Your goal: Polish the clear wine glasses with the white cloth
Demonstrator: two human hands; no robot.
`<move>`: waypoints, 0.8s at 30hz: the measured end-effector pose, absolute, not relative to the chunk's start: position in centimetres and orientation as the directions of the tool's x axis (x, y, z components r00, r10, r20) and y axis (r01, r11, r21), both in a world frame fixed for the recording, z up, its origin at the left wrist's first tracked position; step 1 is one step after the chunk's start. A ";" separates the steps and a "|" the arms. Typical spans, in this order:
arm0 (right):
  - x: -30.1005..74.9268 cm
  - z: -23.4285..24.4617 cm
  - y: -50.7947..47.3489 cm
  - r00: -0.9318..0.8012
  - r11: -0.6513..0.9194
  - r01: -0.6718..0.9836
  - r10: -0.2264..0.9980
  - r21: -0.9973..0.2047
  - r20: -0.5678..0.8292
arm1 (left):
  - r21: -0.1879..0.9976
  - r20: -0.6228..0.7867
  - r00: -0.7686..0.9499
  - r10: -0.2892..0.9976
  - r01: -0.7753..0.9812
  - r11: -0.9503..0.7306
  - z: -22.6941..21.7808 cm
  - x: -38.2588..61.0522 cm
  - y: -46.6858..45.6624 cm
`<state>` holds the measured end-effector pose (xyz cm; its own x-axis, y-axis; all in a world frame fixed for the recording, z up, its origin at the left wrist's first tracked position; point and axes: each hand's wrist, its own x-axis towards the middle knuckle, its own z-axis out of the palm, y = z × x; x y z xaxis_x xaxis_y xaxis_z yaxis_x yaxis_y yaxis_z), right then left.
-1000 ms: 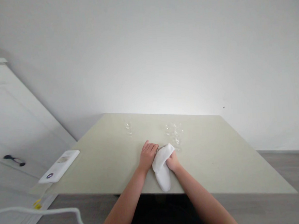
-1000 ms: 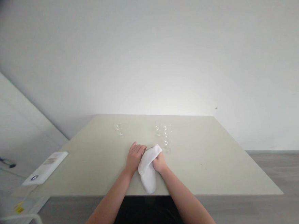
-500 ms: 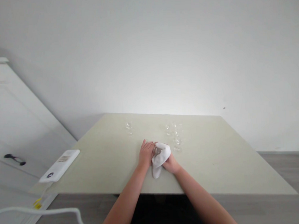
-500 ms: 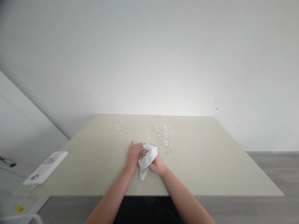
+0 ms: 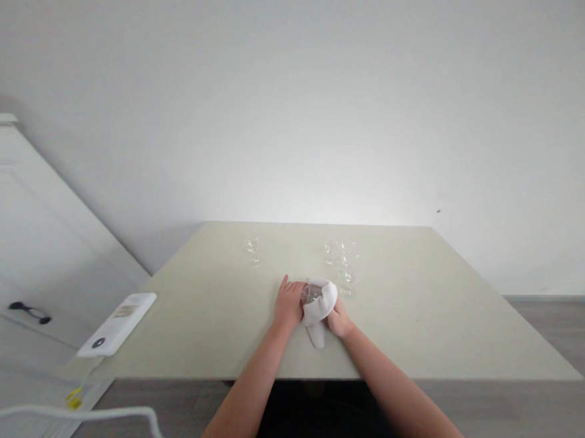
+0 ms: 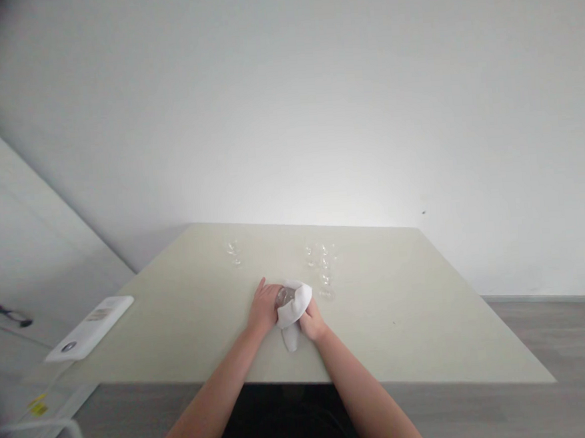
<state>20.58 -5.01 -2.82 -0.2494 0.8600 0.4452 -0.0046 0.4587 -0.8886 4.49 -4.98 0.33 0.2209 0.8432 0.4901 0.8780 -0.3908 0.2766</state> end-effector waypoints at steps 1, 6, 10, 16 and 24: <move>20.5 -2.6 -5.1 -0.251 0.460 -0.012 0.858 -0.888 0.448 | 0.273 0.484 0.219 0.847 0.882 -0.384 0.3 4.5 -5.0; 20.5 -2.6 -5.0 -0.236 0.437 0.040 0.878 -0.898 0.417 | 0.268 0.461 0.227 0.858 0.886 -0.379 0.2 4.5 -5.0; 20.5 -2.9 -4.9 -0.221 0.445 0.065 0.879 -0.893 0.422 | 0.267 0.462 0.230 0.857 0.885 -0.382 0.2 4.5 -5.0; 20.5 -3.2 -4.8 -0.206 0.439 0.109 0.887 -0.892 0.412 | 0.270 0.457 0.231 0.859 0.884 -0.382 0.2 4.6 -5.0; 20.6 -2.7 -4.9 -0.211 0.449 0.106 0.882 -0.887 0.422 | 0.258 0.446 0.242 0.862 0.887 -0.382 0.2 4.5 -5.0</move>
